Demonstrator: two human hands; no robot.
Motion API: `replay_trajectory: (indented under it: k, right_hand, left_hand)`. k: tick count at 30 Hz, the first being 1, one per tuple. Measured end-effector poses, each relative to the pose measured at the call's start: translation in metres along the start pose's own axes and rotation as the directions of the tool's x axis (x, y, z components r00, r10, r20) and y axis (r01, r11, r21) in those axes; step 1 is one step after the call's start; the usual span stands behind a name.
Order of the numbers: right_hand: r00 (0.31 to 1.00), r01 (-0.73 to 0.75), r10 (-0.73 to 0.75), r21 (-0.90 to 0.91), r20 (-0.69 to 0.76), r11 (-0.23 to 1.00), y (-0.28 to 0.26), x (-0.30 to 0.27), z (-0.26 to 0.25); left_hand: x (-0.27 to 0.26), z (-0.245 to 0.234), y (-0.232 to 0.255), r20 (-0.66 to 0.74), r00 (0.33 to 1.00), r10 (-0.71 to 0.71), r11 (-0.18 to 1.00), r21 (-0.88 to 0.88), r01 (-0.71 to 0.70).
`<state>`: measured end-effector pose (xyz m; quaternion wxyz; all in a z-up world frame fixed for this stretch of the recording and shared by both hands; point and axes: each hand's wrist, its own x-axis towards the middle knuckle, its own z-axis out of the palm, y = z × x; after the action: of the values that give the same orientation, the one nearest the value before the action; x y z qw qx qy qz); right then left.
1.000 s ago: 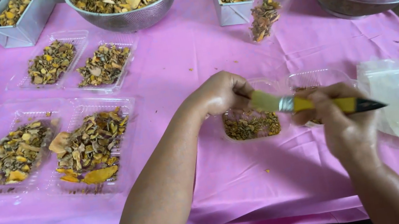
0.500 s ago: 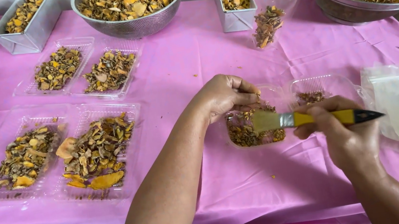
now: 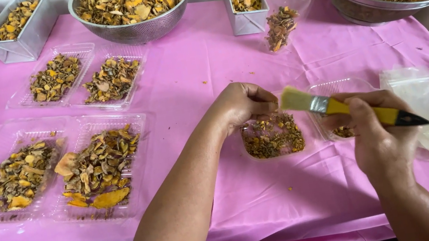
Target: Sorting and portioning dried tea ingredients into small plastic containers using a brush and hands.
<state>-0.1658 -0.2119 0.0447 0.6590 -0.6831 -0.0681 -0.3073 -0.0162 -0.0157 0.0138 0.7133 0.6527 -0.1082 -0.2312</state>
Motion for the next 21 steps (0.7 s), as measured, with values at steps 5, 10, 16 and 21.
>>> replay_trajectory:
  k: [5,10,16,21]
  right_hand:
    - [0.982,-0.156,0.160,-0.055,0.096,0.986,0.013,-0.003,-0.009]
    - [0.998,0.009,-0.007,-0.031,0.060,0.999,0.009,0.000,-0.019]
    - [0.970,-0.084,0.106,-0.110,0.220,0.990,0.024,0.008,-0.022]
    - [0.995,-0.028,0.045,-0.189,0.085,0.982,-0.011,0.009,-0.012]
  left_hand:
    - [0.002,0.000,-0.001,0.040,0.994,0.097,0.976,0.194,-0.103]
    - [-0.007,0.007,0.004,0.077,0.991,0.109,0.893,0.430,-0.132]
    - [-0.042,0.022,0.041,0.034,0.992,0.122,0.698,0.708,-0.110]
    - [-0.039,0.020,0.033,0.156,0.972,0.178,0.738,0.632,-0.236]
